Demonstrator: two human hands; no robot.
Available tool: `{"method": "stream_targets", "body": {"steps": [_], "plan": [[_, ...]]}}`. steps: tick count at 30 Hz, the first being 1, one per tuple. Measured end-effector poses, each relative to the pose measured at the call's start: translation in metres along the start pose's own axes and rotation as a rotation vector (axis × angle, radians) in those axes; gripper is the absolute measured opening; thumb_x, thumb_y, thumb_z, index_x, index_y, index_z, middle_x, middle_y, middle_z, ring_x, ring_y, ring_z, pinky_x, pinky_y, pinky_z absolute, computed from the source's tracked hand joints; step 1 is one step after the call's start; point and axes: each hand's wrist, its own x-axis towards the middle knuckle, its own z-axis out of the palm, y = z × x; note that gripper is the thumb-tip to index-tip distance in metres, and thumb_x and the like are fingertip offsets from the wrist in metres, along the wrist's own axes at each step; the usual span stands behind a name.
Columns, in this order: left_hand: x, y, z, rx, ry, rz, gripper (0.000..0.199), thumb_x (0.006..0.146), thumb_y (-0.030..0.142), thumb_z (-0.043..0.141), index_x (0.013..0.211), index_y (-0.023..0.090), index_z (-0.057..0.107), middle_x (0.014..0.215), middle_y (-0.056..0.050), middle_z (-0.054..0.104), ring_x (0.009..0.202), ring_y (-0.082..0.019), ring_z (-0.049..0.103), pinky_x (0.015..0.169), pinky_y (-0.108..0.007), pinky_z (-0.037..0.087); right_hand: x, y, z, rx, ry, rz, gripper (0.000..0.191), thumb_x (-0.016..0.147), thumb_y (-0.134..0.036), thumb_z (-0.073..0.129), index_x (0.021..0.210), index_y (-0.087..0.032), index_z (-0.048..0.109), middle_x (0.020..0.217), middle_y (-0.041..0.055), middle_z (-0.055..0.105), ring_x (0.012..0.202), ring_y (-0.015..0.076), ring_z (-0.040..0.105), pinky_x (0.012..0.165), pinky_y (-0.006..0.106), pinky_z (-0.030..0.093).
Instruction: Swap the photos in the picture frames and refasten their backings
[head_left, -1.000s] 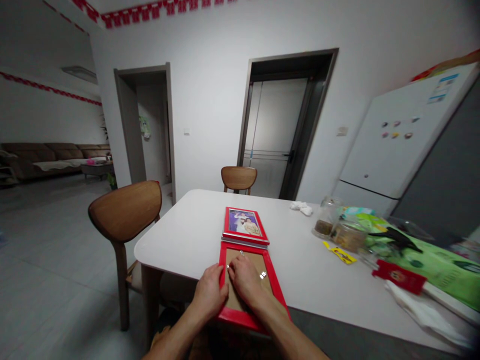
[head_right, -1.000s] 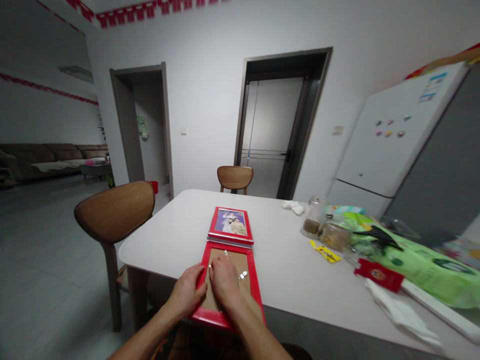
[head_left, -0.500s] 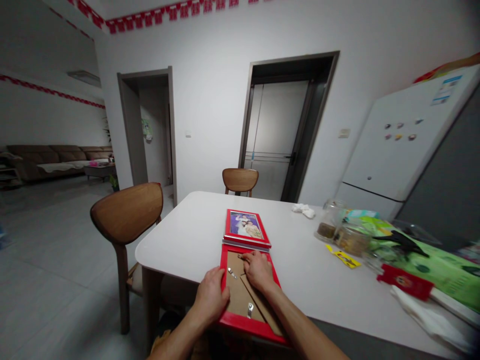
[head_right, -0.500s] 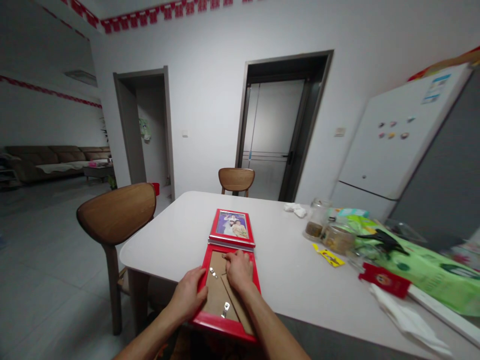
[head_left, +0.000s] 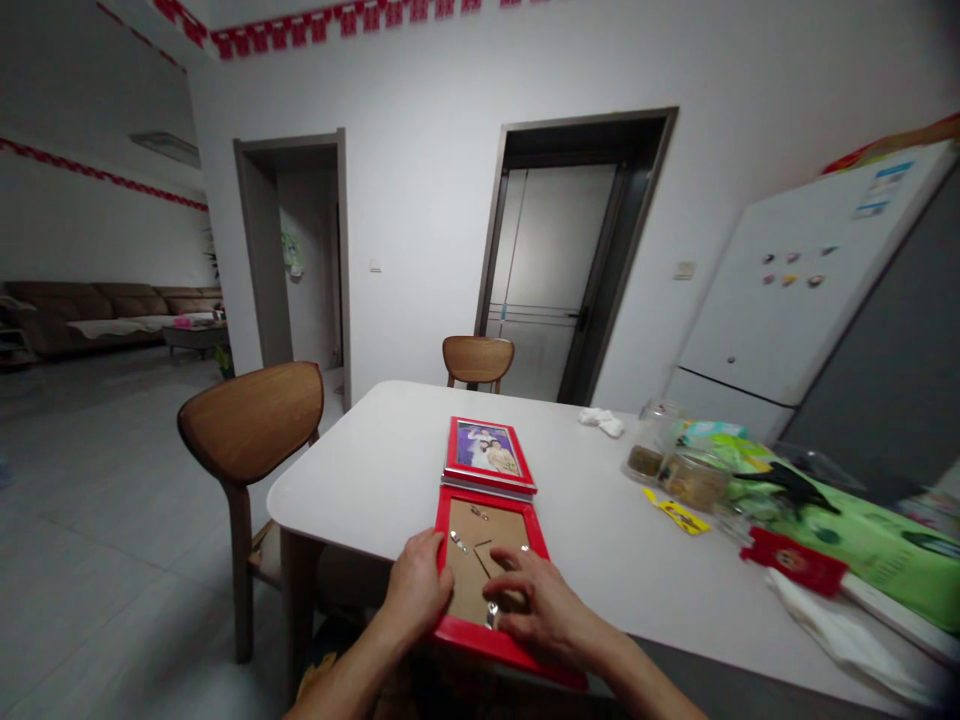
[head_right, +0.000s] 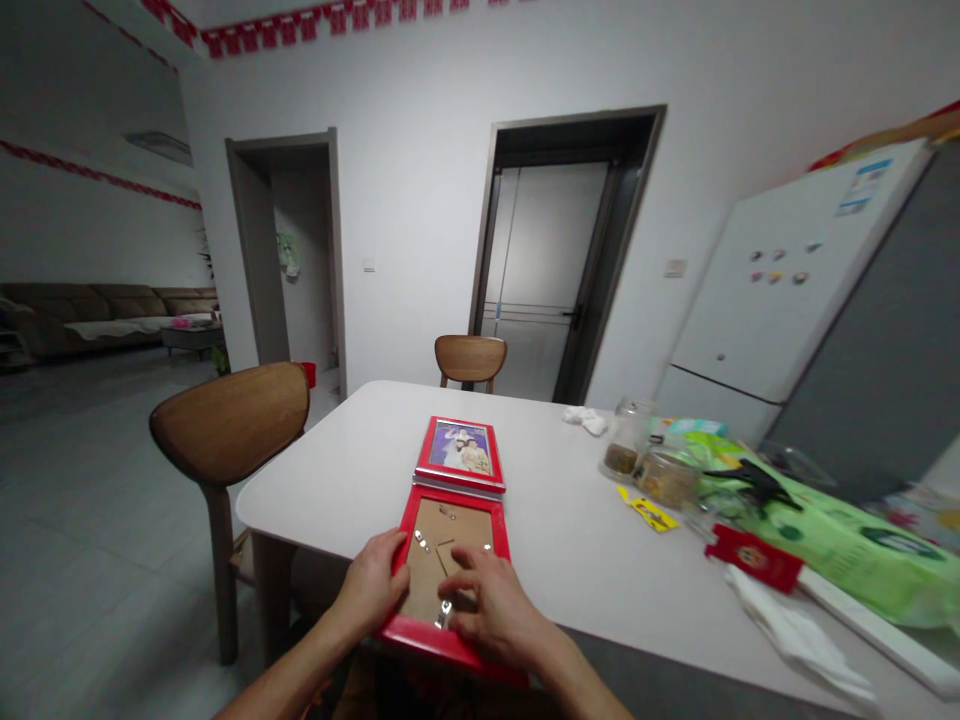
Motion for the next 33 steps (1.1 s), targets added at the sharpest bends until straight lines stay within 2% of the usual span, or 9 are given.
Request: {"method": "stream_targets", "body": {"steps": [7,12,16,20,24,27,29,31,33], "plan": [[0.001,-0.002,0.004,0.019,0.003,-0.026,0.042,0.070,0.016,0.043,0.111,0.013,0.049,0.112,-0.007,0.053,0.105,-0.018,0.045,0.092,-0.026,0.031,0.010,-0.002,0.016,-0.006,0.114,-0.024,0.015,0.061,-0.026,0.057,0.072,-0.027,0.066,0.114,0.0027,0.051,0.107,0.0202,0.042,0.091,0.034,0.028],[0.001,-0.003,0.004,0.009,-0.012,-0.039,0.042,0.070,0.017,0.043,0.111,0.013,0.049,0.112,-0.007,0.053,0.104,-0.018,0.045,0.091,-0.024,0.031,0.008,0.002,0.017,-0.086,0.247,0.063,0.038,0.063,-0.034,0.055,0.099,-0.021,0.059,0.117,0.0094,0.049,0.105,0.0217,0.044,0.088,0.032,0.032],[0.001,-0.002,0.003,-0.010,-0.019,-0.060,0.043,0.070,0.018,0.043,0.113,0.014,0.047,0.115,-0.006,0.051,0.106,-0.017,0.043,0.092,-0.024,0.029,0.011,0.001,0.016,-0.178,0.275,0.135,0.036,0.064,-0.030,0.051,0.097,-0.020,0.059,0.093,0.0085,0.059,0.089,0.0211,0.051,0.079,0.030,0.037],[0.002,-0.002,0.001,-0.042,-0.020,-0.084,0.040,0.072,0.023,0.043,0.110,0.015,0.049,0.113,-0.006,0.053,0.104,-0.017,0.045,0.091,-0.023,0.029,0.018,0.002,0.015,-0.085,0.297,0.157,0.043,0.058,-0.020,0.049,0.100,-0.016,0.057,0.095,0.0077,0.059,0.090,0.0186,0.051,0.081,0.027,0.037],[0.006,-0.001,0.000,-0.125,-0.025,-0.111,0.039,0.074,0.035,0.042,0.104,0.013,0.055,0.111,-0.010,0.054,0.104,-0.021,0.045,0.090,-0.027,0.030,0.021,-0.001,0.007,-0.020,0.325,0.152,0.043,0.056,-0.019,0.048,0.098,-0.015,0.058,0.097,0.0070,0.060,0.090,0.0178,0.052,0.082,0.027,0.036],[0.013,-0.001,-0.002,-0.339,0.025,-0.163,0.038,0.067,0.034,0.050,0.097,0.013,0.058,0.116,-0.011,0.050,0.109,-0.023,0.041,0.092,-0.029,0.028,0.022,-0.014,0.000,-0.011,0.358,0.130,0.039,0.058,-0.021,0.048,0.095,-0.016,0.059,0.095,0.0066,0.060,0.089,0.0181,0.052,0.082,0.028,0.037],[0.018,-0.001,-0.005,-0.545,0.057,-0.209,0.033,0.063,0.033,0.051,0.090,0.014,0.059,0.104,-0.009,0.057,0.101,-0.023,0.047,0.085,-0.029,0.034,0.023,-0.028,-0.001,-0.001,0.373,0.098,0.036,0.059,-0.022,0.049,0.093,-0.016,0.059,0.092,0.0065,0.060,0.089,0.0185,0.051,0.081,0.028,0.037],[0.022,-0.004,-0.008,-0.699,0.051,-0.252,0.028,0.063,0.037,0.049,0.079,0.014,0.058,0.083,-0.006,0.063,0.081,-0.021,0.056,0.070,-0.028,0.042,0.023,-0.040,-0.001,0.035,0.387,0.049,0.032,0.062,-0.025,0.050,0.092,-0.017,0.060,0.091,0.0065,0.059,0.089,0.0185,0.051,0.081,0.028,0.037],[0.025,-0.008,-0.013,-0.768,0.026,-0.285,0.030,0.064,0.042,0.046,0.071,0.015,0.055,0.068,-0.003,0.062,0.064,-0.018,0.057,0.057,-0.026,0.043,0.023,-0.044,0.000,0.079,0.391,0.012,0.031,0.066,-0.030,0.049,0.093,-0.017,0.059,0.093,0.0067,0.059,0.089,0.0182,0.051,0.081,0.028,0.038]]}}
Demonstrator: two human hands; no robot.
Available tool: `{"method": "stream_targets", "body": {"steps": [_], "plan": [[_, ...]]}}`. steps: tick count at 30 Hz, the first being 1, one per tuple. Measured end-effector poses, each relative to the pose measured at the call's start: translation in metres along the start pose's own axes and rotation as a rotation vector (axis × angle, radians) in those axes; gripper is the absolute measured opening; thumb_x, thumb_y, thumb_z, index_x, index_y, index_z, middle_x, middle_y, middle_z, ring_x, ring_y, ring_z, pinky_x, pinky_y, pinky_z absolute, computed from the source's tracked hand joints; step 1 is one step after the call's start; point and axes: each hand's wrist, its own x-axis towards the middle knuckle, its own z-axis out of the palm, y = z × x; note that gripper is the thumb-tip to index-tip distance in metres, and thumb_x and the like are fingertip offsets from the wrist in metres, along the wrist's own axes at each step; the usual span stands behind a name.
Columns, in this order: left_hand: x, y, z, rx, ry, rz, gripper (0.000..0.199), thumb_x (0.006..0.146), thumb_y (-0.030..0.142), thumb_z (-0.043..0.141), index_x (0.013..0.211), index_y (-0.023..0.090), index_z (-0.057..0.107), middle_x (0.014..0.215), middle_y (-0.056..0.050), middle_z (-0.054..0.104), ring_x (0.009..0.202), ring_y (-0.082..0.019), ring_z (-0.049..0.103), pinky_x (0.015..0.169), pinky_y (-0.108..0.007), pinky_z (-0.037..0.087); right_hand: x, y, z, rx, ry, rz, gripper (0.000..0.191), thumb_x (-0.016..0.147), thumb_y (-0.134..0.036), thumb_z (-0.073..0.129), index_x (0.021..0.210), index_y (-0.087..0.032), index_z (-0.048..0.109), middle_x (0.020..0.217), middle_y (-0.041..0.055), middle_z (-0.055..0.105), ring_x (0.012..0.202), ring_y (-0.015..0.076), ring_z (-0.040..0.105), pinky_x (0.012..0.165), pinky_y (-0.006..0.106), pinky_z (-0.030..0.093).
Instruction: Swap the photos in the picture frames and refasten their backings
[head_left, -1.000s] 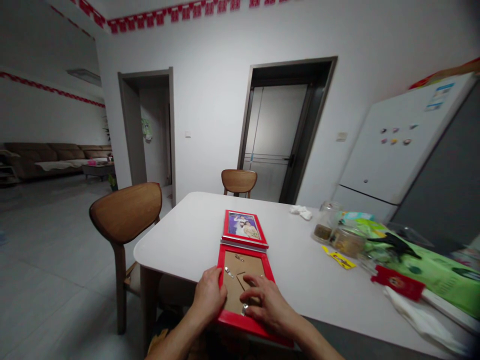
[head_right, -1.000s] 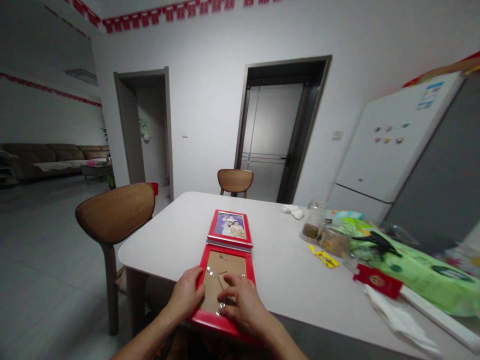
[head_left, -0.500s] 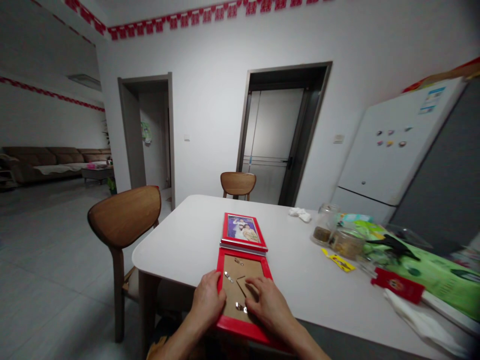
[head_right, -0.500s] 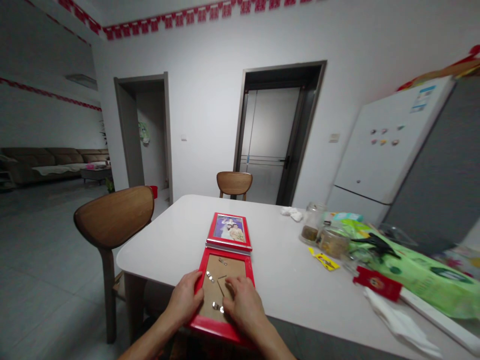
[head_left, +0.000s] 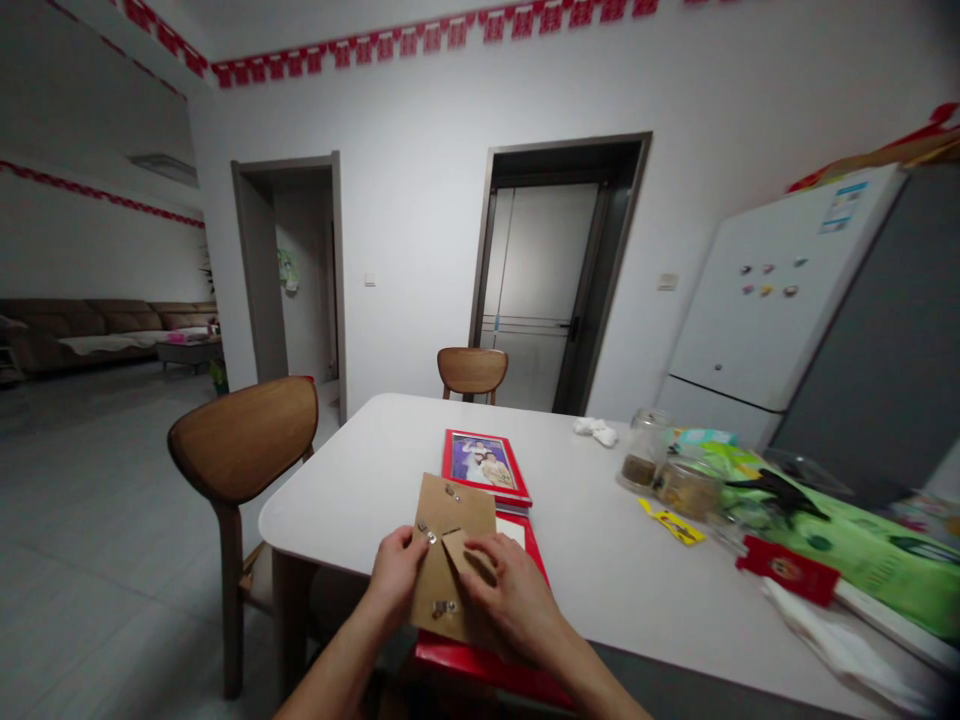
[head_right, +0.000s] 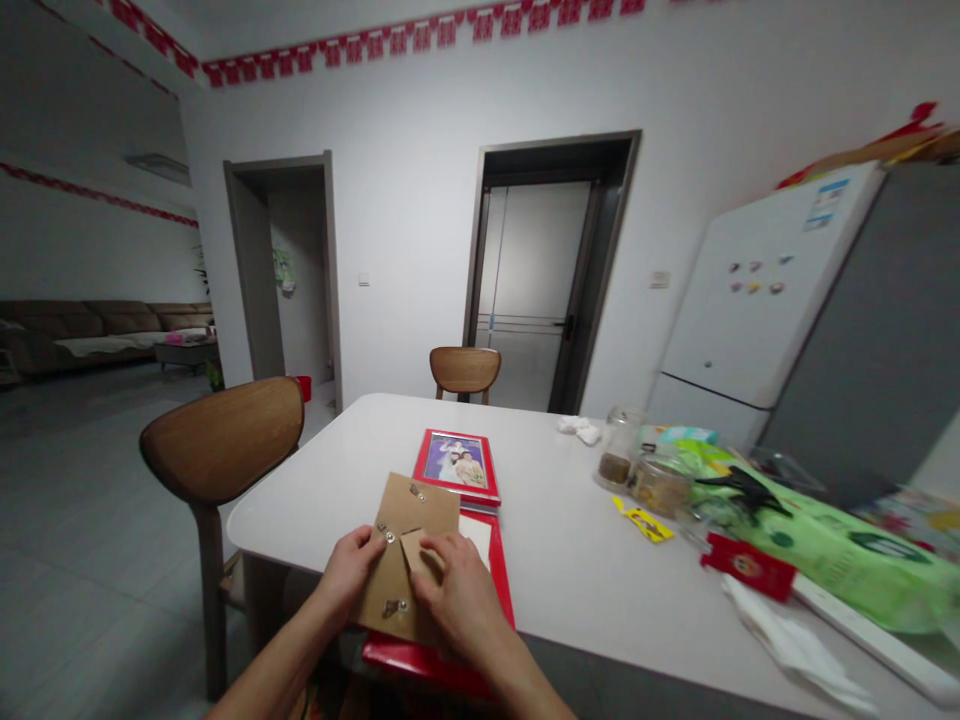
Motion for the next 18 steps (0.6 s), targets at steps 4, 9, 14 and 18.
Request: {"method": "stream_targets", "body": {"steps": [4,9,14,18], "plan": [[0.004,-0.006,-0.019,-0.112,-0.002,-0.063,0.034,0.060,0.048,0.049,0.067,0.015,0.053,0.059,-0.001,0.060,0.052,-0.015,0.054,0.049,-0.024,0.040,-0.004,0.022,-0.005,-0.067,-0.015,0.035,0.036,0.070,-0.033,0.047,0.099,-0.015,0.057,0.098,0.0087,0.058,0.091,0.0190,0.051,0.082,0.029,0.037],[0.014,-0.019,-0.061,-0.133,0.028,-0.121,0.035,0.053,0.049,0.055,0.063,0.015,0.053,0.053,0.001,0.057,0.047,-0.014,0.052,0.045,-0.023,0.037,-0.014,0.066,-0.013,-0.335,-0.029,0.151,0.036,0.073,-0.032,0.043,0.101,-0.015,0.058,0.104,0.0109,0.057,0.096,0.0219,0.049,0.085,0.032,0.034],[0.029,-0.022,-0.104,-0.038,0.059,-0.160,0.026,0.054,0.042,0.056,0.058,0.016,0.052,0.050,0.002,0.057,0.047,-0.014,0.054,0.046,-0.023,0.039,-0.014,0.058,0.002,-0.433,-0.124,0.115,0.042,0.073,-0.039,0.043,0.110,-0.022,0.052,0.122,0.0112,0.045,0.111,0.0260,0.038,0.088,0.039,0.028],[0.041,-0.020,-0.127,0.131,0.096,-0.172,0.014,0.062,0.029,0.052,0.059,0.016,0.055,0.050,0.001,0.059,0.050,-0.016,0.056,0.047,-0.023,0.040,-0.003,0.043,0.013,-0.389,-0.214,0.052,0.044,0.072,-0.040,0.043,0.112,-0.024,0.049,0.127,0.0108,0.039,0.114,0.0264,0.035,0.090,0.041,0.024]]}}
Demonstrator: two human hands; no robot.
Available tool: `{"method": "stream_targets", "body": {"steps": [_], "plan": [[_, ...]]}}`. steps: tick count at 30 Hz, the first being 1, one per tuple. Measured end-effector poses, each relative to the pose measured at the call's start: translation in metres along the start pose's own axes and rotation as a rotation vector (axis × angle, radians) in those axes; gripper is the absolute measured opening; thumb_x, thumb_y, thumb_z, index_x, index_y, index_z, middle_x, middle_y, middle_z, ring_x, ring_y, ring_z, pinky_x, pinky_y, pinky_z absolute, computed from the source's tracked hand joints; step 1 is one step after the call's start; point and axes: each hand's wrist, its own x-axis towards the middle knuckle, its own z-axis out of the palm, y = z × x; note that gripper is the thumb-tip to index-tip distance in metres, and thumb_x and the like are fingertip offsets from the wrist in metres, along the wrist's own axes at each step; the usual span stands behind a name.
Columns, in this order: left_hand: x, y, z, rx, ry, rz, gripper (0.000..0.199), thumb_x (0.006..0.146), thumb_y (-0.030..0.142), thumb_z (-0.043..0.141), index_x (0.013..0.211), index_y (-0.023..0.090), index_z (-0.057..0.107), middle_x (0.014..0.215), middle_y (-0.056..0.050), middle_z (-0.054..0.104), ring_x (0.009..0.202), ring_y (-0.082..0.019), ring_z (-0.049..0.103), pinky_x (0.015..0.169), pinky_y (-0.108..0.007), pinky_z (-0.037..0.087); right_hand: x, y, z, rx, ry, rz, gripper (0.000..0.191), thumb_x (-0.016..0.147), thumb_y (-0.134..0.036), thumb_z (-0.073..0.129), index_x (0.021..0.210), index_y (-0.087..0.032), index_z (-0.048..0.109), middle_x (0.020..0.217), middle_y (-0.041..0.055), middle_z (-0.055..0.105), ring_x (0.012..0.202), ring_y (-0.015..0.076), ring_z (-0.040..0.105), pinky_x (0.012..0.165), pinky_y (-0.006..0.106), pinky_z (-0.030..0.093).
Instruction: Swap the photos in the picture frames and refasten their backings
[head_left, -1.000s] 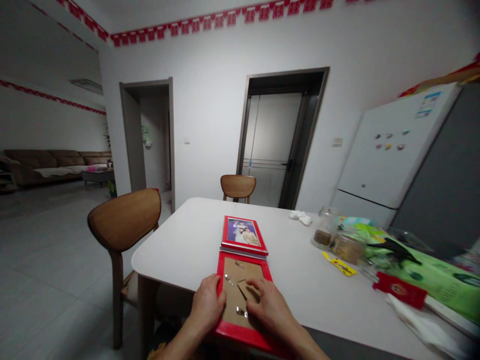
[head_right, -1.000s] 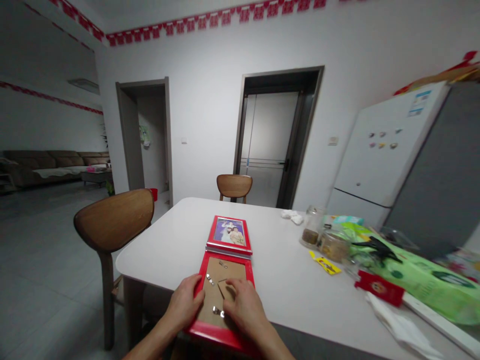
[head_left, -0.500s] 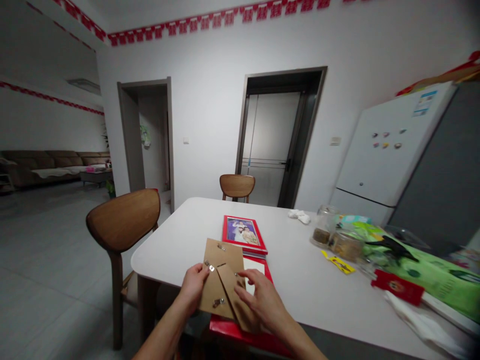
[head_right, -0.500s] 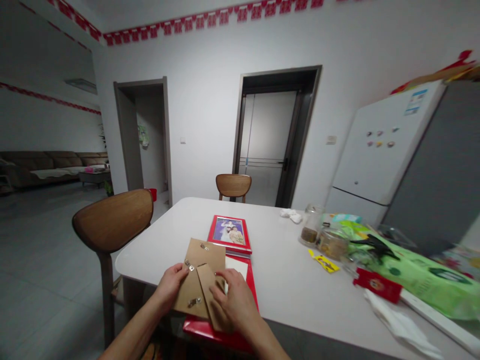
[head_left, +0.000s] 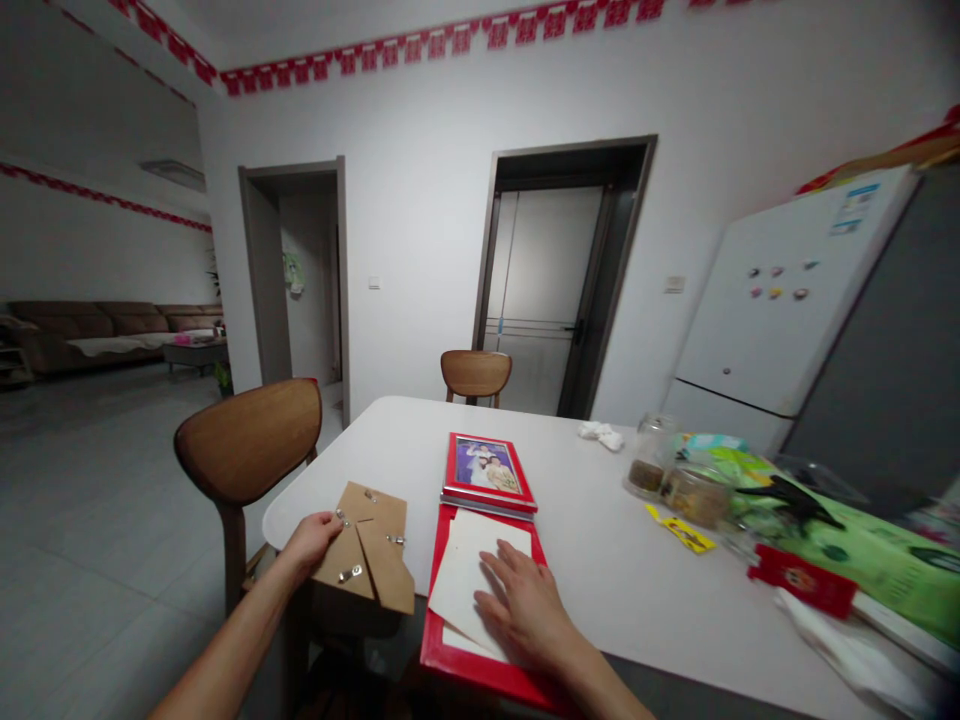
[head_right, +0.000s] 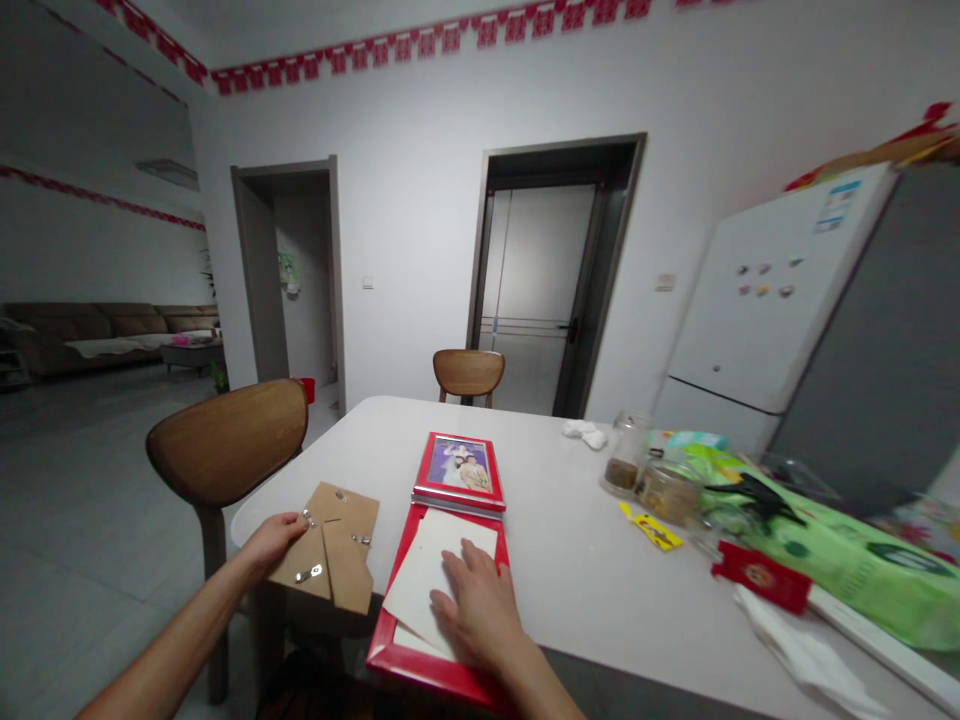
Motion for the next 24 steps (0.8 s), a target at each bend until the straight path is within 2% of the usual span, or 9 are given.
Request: {"method": "stream_targets", "body": {"steps": [3,7,10,13,16,18,19,21,24], "plan": [[0.009,-0.002,-0.008,0.137,0.082,0.016,0.015,0.064,0.023,0.051,0.073,0.014,0.058,0.059,-0.001,0.063,0.059,-0.018,0.059,0.052,-0.023,0.042,0.006,0.003,-0.001,0.051,-0.010,-0.073,0.032,0.072,-0.034,0.042,0.098,-0.024,0.057,0.121,0.0083,0.046,0.111,0.0239,0.039,0.090,0.039,0.023],[0.015,-0.006,-0.008,0.316,0.219,0.046,0.038,0.064,0.019,0.053,0.100,0.008,0.053,0.077,-0.009,0.064,0.075,-0.023,0.060,0.065,-0.028,0.043,0.006,0.017,0.000,0.125,-0.004,-0.102,0.024,0.069,-0.027,0.042,0.084,-0.023,0.060,0.113,0.0054,0.053,0.110,0.0197,0.041,0.090,0.035,0.024],[0.009,0.000,0.002,0.414,0.284,0.139,0.047,0.063,0.017,0.053,0.109,0.007,0.047,0.102,-0.014,0.057,0.098,-0.025,0.051,0.082,-0.032,0.038,0.003,0.021,0.001,0.129,0.007,-0.089,0.024,0.068,-0.027,0.042,0.082,-0.023,0.061,0.111,0.0055,0.055,0.109,0.0197,0.042,0.090,0.035,0.024],[-0.010,0.014,0.023,0.469,0.294,0.281,0.049,0.065,0.018,0.052,0.113,0.011,0.045,0.121,-0.011,0.044,0.115,-0.023,0.036,0.096,-0.031,0.025,-0.001,0.020,-0.001,0.102,0.031,-0.082,0.028,0.067,-0.028,0.045,0.089,-0.023,0.061,0.115,0.0066,0.052,0.109,0.0211,0.042,0.090,0.035,0.026],[-0.045,0.029,0.055,0.490,0.203,0.419,0.048,0.067,0.022,0.051,0.114,0.016,0.045,0.123,-0.006,0.044,0.116,-0.018,0.034,0.099,-0.029,0.022,-0.006,0.025,-0.007,0.053,0.166,0.038,0.034,0.070,-0.028,0.042,0.097,-0.017,0.058,0.113,0.0101,0.052,0.105,0.0210,0.044,0.088,0.031,0.030],[-0.072,0.034,0.080,0.487,0.016,0.550,0.050,0.067,0.022,0.050,0.116,0.015,0.044,0.124,-0.007,0.043,0.116,-0.019,0.035,0.099,-0.030,0.023,-0.010,0.034,-0.010,0.015,0.219,0.181,0.041,0.071,-0.030,0.040,0.106,-0.014,0.052,0.108,0.0127,0.053,0.099,0.0219,0.049,0.083,0.031,0.034],[-0.085,0.034,0.092,0.482,-0.088,0.575,0.050,0.067,0.022,0.050,0.116,0.015,0.045,0.124,-0.008,0.043,0.116,-0.019,0.035,0.099,-0.030,0.024,-0.012,0.040,-0.010,0.005,0.204,0.240,0.045,0.071,-0.031,0.040,0.110,-0.012,0.049,0.104,0.0135,0.055,0.095,0.0225,0.051,0.080,0.031,0.037],[-0.105,0.033,0.113,0.495,-0.254,0.540,0.055,0.064,0.023,0.053,0.117,0.015,0.044,0.126,-0.010,0.041,0.116,-0.021,0.035,0.098,-0.031,0.025,-0.015,0.050,-0.010,0.006,0.140,0.308,0.049,0.070,-0.030,0.039,0.114,-0.010,0.045,0.099,0.0148,0.057,0.088,0.0235,0.055,0.075,0.032,0.039],[-0.118,0.032,0.131,0.565,-0.348,0.455,0.059,0.062,0.023,0.054,0.118,0.009,0.043,0.129,-0.014,0.035,0.119,-0.024,0.029,0.099,-0.034,0.022,-0.016,0.059,-0.010,0.058,0.126,0.334,0.048,0.066,-0.022,0.039,0.111,-0.008,0.046,0.094,0.0153,0.061,0.084,0.0240,0.057,0.073,0.032,0.040]]}}
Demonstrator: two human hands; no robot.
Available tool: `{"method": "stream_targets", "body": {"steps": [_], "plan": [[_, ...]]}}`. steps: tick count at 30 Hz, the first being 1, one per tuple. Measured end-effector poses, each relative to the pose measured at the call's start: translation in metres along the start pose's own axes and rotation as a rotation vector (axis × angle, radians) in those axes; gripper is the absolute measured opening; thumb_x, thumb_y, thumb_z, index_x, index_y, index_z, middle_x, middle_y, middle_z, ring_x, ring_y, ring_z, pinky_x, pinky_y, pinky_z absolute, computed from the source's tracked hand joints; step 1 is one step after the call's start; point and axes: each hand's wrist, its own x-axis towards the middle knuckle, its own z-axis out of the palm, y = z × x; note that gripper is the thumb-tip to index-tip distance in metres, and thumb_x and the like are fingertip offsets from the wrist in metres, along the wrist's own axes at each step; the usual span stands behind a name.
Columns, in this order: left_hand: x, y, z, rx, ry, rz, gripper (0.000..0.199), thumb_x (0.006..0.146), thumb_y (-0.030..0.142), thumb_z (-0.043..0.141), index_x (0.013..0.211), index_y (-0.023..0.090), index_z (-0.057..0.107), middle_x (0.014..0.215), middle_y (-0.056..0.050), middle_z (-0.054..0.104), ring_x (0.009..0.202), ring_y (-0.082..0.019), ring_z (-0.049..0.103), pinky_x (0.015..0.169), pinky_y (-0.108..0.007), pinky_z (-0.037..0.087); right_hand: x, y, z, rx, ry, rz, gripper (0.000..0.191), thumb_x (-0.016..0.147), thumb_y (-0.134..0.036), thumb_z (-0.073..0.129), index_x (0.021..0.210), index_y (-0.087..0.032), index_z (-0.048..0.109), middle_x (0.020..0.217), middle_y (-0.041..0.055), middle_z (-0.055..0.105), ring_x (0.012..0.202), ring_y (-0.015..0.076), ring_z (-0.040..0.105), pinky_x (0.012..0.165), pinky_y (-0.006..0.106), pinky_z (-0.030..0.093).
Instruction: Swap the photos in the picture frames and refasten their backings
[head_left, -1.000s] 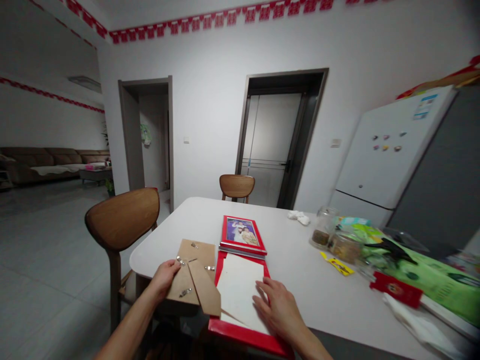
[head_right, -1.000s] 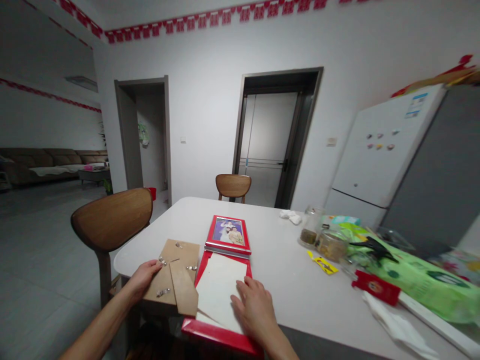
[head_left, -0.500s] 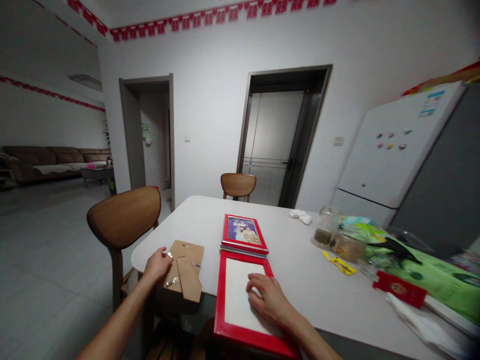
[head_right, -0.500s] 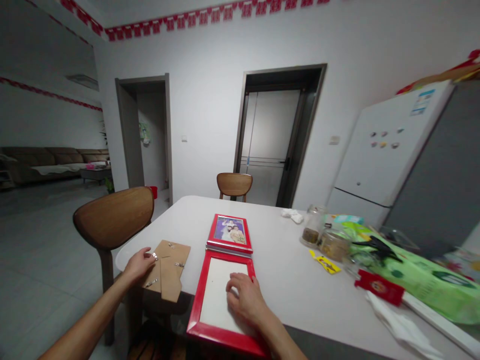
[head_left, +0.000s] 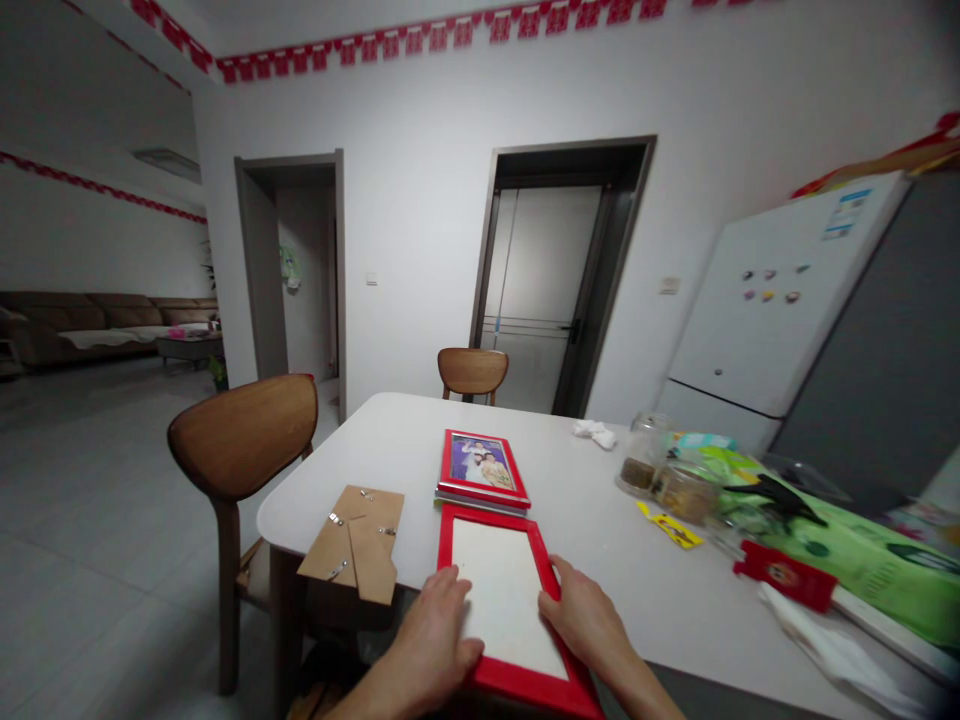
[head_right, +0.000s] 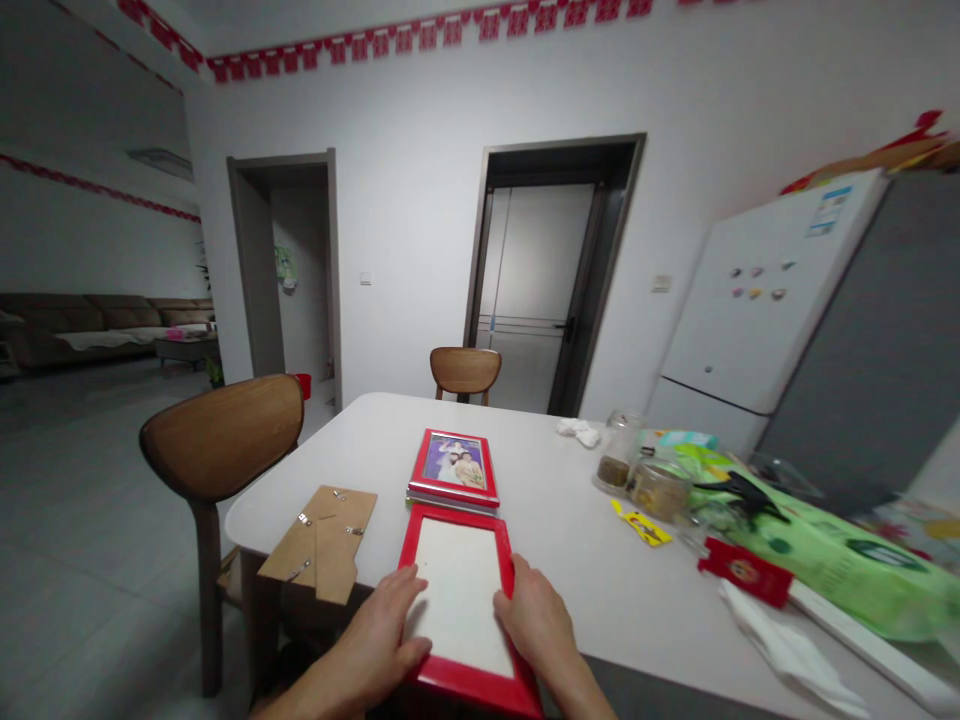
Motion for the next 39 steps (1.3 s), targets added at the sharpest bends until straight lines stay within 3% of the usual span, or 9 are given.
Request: {"method": "stream_targets", "body": {"steps": [3,8,11,14,18,24,30,33,39], "plan": [[0.003,0.003,0.001,0.009,-0.026,-0.039,0.062,0.063,0.024,0.054,0.120,0.006,0.040,0.130,-0.016,0.033,0.120,-0.025,0.028,0.100,-0.033,0.020,0.001,-0.001,-0.005,0.259,-0.025,0.123,0.048,0.063,-0.021,0.040,0.108,-0.008,0.047,0.083,0.0133,0.064,0.076,0.0222,0.060,0.067,0.030,0.042],[0.011,0.015,-0.004,-0.075,-0.059,-0.029,0.078,0.059,0.038,0.062,0.125,0.009,0.034,0.133,-0.016,0.029,0.121,-0.028,0.025,0.100,-0.038,0.022,-0.008,-0.027,-0.026,1.104,-0.189,0.215,0.050,0.065,-0.025,0.038,0.114,-0.013,0.041,0.072,0.0052,0.065,0.057,0.0169,0.059,0.051,0.027,0.044],[0.016,0.032,0.001,-0.097,0.012,0.086,0.079,0.058,0.036,0.063,0.126,0.011,0.031,0.135,-0.015,0.023,0.122,-0.028,0.023,0.100,-0.039,0.021,-0.015,-0.045,-0.040,1.346,-0.202,0.203,0.052,0.062,-0.024,0.045,0.113,-0.017,0.041,0.066,0.0004,0.063,0.047,0.0123,0.055,0.047,0.024,0.043],[0.018,0.050,0.004,-0.060,0.147,0.300,0.064,0.063,0.020,0.055,0.123,0.014,0.035,0.128,-0.011,0.036,0.116,-0.025,0.031,0.099,-0.037,0.025,-0.016,-0.054,-0.048,1.405,-0.233,0.213,0.056,0.060,-0.025,0.052,0.114,-0.019,0.041,0.060,-0.0023,0.061,0.041,0.0096,0.050,0.043,0.022,0.040],[0.014,0.051,-0.008,-0.036,0.306,0.347,0.059,0.063,0.007,0.040,0.121,0.017,0.036,0.105,-0.008,0.052,0.097,-0.021,0.046,0.088,-0.033,0.037,-0.011,-0.046,-0.043,1.260,-0.216,0.194,0.063,0.060,-0.030,0.056,0.118,-0.017,0.036,0.055,-0.0040,0.057,0.042,0.0103,0.051,0.043,0.021,0.039],[0.000,0.001,-0.036,-0.247,0.571,-0.016,0.053,0.066,0.013,0.041,0.119,0.015,0.035,0.110,-0.008,0.052,0.096,-0.021,0.050,0.084,-0.030,0.038,-0.001,-0.007,-0.017,0.770,-0.091,0.178,0.063,0.063,-0.030,0.046,0.120,-0.006,0.035,0.054,-0.0023,0.057,0.047,0.0136,0.054,0.044,0.022,0.038],[-0.014,-0.046,-0.030,-0.348,0.483,-0.213,0.048,0.064,0.021,0.046,0.111,0.011,0.042,0.104,-0.010,0.058,0.094,-0.023,0.053,0.080,-0.030,0.039,0.002,0.012,-0.009,0.243,-0.012,0.116,0.049,0.068,-0.033,0.037,0.108,-0.009,0.052,0.070,0.0061,0.065,0.066,0.0189,0.060,0.060,0.025,0.041],[-0.017,-0.051,-0.028,-0.279,0.374,-0.247,0.048,0.066,0.023,0.045,0.112,0.009,0.041,0.098,-0.010,0.061,0.089,-0.023,0.056,0.077,-0.029,0.040,0.001,0.012,-0.007,0.139,0.015,0.093,0.047,0.069,-0.033,0.037,0.106,-0.009,0.054,0.086,0.0107,0.065,0.079,0.0207,0.060,0.069,0.026,0.041],[-0.020,-0.050,-0.028,-0.044,0.278,-0.247,0.050,0.069,0.024,0.046,0.117,0.012,0.040,0.110,-0.011,0.055,0.100,-0.021,0.051,0.082,-0.024,0.036,0.001,0.014,0.000,0.015,0.013,0.055,0.045,0.071,-0.032,0.035,0.104,-0.009,0.055,0.095,0.0143,0.063,0.086,0.0231,0.058,0.075,0.030,0.040]]}}
